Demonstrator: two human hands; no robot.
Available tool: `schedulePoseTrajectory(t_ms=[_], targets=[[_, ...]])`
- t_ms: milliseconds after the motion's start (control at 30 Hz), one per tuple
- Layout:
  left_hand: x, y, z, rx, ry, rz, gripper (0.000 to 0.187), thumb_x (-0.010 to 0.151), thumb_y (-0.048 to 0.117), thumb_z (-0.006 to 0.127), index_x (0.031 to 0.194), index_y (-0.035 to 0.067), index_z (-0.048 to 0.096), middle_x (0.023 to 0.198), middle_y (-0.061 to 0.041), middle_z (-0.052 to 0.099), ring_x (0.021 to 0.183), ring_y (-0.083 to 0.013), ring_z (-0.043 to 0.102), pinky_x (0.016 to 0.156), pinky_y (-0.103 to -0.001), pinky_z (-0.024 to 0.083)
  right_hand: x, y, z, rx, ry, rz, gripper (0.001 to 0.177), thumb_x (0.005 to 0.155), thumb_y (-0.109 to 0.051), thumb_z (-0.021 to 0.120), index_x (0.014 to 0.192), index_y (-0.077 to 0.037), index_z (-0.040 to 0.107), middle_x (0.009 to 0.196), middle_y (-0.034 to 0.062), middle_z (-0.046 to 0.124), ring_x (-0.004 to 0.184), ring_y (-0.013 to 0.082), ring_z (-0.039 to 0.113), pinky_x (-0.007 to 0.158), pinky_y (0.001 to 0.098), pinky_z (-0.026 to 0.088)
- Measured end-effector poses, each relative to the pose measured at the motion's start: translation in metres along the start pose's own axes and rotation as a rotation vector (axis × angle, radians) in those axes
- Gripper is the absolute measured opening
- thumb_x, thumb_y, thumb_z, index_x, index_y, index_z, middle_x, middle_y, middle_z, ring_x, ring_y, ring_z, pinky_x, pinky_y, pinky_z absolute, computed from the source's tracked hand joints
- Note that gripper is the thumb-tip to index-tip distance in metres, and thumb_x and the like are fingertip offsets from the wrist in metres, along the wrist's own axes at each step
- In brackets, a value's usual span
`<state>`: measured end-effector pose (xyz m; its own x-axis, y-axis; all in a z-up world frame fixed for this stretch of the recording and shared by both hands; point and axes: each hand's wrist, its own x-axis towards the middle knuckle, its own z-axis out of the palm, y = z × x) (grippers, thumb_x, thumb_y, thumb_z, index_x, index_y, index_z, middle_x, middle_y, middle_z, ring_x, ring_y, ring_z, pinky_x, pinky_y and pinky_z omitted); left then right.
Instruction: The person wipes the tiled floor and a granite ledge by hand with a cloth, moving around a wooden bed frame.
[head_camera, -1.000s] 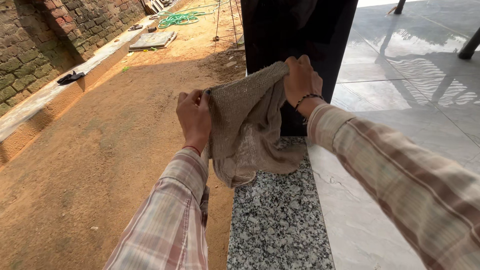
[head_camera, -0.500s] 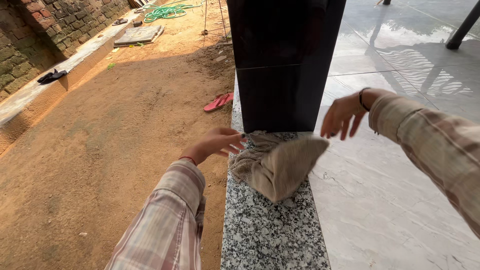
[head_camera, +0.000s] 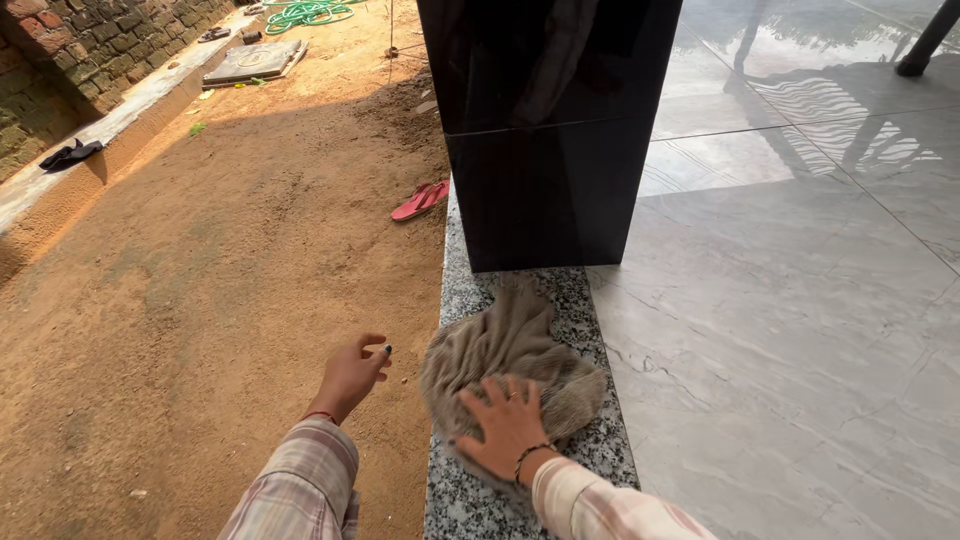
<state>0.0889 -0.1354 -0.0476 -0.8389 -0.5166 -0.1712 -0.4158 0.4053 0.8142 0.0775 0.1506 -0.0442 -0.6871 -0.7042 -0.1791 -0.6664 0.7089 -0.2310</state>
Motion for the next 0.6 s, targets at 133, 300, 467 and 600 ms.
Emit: schedulePoseTrajectory(t_ms=[133, 300, 467, 600], targets=[[0.006, -0.005, 0.056, 0.014, 0.094, 0.044, 0.036, 0.096, 0.021, 0.064, 0.131, 0.010, 0.064, 0.096, -0.012, 0.080, 0.073, -0.0208, 0.078, 0.071, -0.034, 0.059, -0.022, 0.017, 0.032, 0.017, 0.241, -0.370, 0.056, 0.083, -0.053, 0.067, 0.126, -0.017, 0.056, 0.122, 0.0151, 0.051, 0.122, 0.0395, 0.041, 0.108, 0.0645, 0.023], [-0.010, 0.016, 0.116, -0.052, 0.085, 0.193, 0.035, 0.096, 0.015, 0.061, 0.130, 0.009, 0.065, 0.091, -0.014, 0.080, 0.069, -0.0196, 0.077, 0.068, -0.033, 0.059, -0.052, 0.111, 0.066, 0.104, 0.456, -0.397, 0.056, 0.071, -0.050, 0.076, 0.107, -0.011, 0.058, 0.100, 0.0099, 0.059, 0.098, 0.0281, 0.055, 0.101, 0.0484, 0.041], [-0.029, 0.049, 0.135, -0.011, 0.071, 0.248, 0.035, 0.099, 0.018, 0.056, 0.132, 0.011, 0.064, 0.091, -0.013, 0.079, 0.069, -0.0193, 0.075, 0.068, -0.035, 0.059, -0.123, 0.277, 0.082, -0.012, 0.842, -0.123, 0.058, 0.060, -0.029, 0.078, 0.108, -0.009, 0.054, 0.100, 0.0134, 0.061, 0.098, 0.0306, 0.060, 0.089, 0.0471, 0.051], [-0.028, 0.046, 0.132, 0.117, 0.098, 0.262, 0.036, 0.099, 0.021, 0.054, 0.134, 0.014, 0.063, 0.093, -0.011, 0.080, 0.071, -0.0196, 0.075, 0.073, -0.037, 0.056, -0.142, 0.390, 0.058, -0.267, 0.829, 0.652, 0.081, 0.077, -0.050, 0.070, 0.148, -0.026, 0.042, 0.146, 0.0159, 0.045, 0.141, 0.0385, 0.040, 0.122, 0.0649, 0.019]])
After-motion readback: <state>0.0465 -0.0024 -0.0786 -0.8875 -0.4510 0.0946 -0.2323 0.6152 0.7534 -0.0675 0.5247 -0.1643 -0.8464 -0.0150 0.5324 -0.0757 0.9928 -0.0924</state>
